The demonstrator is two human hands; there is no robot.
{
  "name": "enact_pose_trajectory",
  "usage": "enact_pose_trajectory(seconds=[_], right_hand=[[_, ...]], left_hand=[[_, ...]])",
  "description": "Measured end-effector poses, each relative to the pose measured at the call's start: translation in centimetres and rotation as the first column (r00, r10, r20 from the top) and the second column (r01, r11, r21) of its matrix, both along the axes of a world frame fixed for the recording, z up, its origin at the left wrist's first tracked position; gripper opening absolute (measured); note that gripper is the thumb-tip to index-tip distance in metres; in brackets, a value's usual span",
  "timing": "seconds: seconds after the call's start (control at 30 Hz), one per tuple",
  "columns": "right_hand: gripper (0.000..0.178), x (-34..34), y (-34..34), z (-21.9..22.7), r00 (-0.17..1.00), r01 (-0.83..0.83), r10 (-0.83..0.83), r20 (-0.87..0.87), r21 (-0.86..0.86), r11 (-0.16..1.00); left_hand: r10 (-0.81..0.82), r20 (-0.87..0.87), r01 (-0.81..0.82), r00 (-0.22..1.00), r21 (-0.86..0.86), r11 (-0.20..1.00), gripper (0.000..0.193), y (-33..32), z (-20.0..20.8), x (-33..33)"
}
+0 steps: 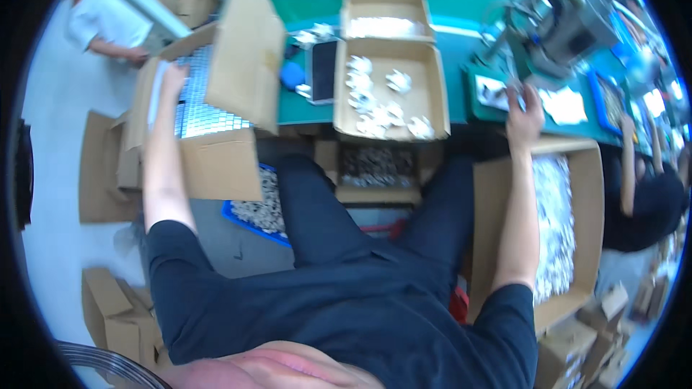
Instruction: Sorting small white electronic components from a bulk container into a tray and then into smaller boxes at an assembly station.
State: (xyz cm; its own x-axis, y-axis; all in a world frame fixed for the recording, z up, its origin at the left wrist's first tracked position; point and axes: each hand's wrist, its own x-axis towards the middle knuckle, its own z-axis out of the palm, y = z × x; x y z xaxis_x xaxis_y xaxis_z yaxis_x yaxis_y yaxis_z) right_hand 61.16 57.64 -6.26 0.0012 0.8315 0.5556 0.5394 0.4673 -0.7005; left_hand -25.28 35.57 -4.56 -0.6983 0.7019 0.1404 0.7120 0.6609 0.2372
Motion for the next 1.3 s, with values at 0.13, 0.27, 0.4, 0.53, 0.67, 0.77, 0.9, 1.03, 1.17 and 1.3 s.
enact_pose_trajectory(seconds=[0.13,0.27,0.4,0.53,0.67,0.77,0.9,1.03,1.17,1.3], right_hand=[[0.032,-5.0,-8.5,2.5,0.975,-0.121,0.036,0.217,0.388,0.914],[0.032,-11.3,-12.9,9.9,0.891,-0.383,0.3,0.34,0.212,0.899],[0.026,-12.8,-14.9,13.1,0.842,-0.505,0.422,0.336,0.218,0.835],[0.008,-6.9,-15.9,7.6,0.914,-0.396,0.376,0.151,0.139,0.908],[0.002,-2.0,-19.9,-0.3,0.969,-0.233,0.24,0.057,-0.098,0.967],[0.002,-1.2,-23.9,-4.1,0.973,-0.212,0.226,0.045,-0.211,0.954],[0.003,-0.5,-25.9,-6.0,0.952,-0.222,0.265,0.155,-0.252,0.942],[0.003,-2.1,-24.8,-5.0,0.924,-0.301,0.333,0.187,-0.182,0.936],[0.002,-4.6,-24.2,-2.3,0.91,-0.373,0.39,0.138,-0.134,0.918],[0.002,-8.7,-24.5,2.6,0.831,-0.557,0.554,-0.059,-0.061,0.828]], left_hand=[[0.132,-0.038,-0.132,0.991,-0.008,0.991,0.053,-3.8,4.0,6.1],[0.229,-0.078,-0.228,0.97,0.026,0.973,0.052,-6.3,5.9,7.2],[0.222,-0.054,-0.219,0.974,0.061,0.974,0.053,-7.1,5.9,7.1],[0.224,-0.014,-0.224,0.975,-0.012,0.975,0.054,-6.9,6.5,6.8],[0.214,-0.047,-0.217,0.976,-0.072,0.973,0.056,-6.1,6.4,5.4],[0.201,-0.039,-0.203,0.979,-0.059,0.977,0.056,-5.7,5.3,3.6],[0.193,0.014,-0.194,0.981,0.038,0.98,0.055,-6.5,4.8,2.8],[0.186,0.213,-0.236,0.959,0.241,0.942,0.053,-8.2,7.1,4.2],[-0.143,0.584,-0.246,0.799,0.534,0.809,0.052,-11.4,12.4,12.3],[-0.589,0.642,-0.13,0.49,0.722,0.68,0.053,-14.5,15.3,24.4]])
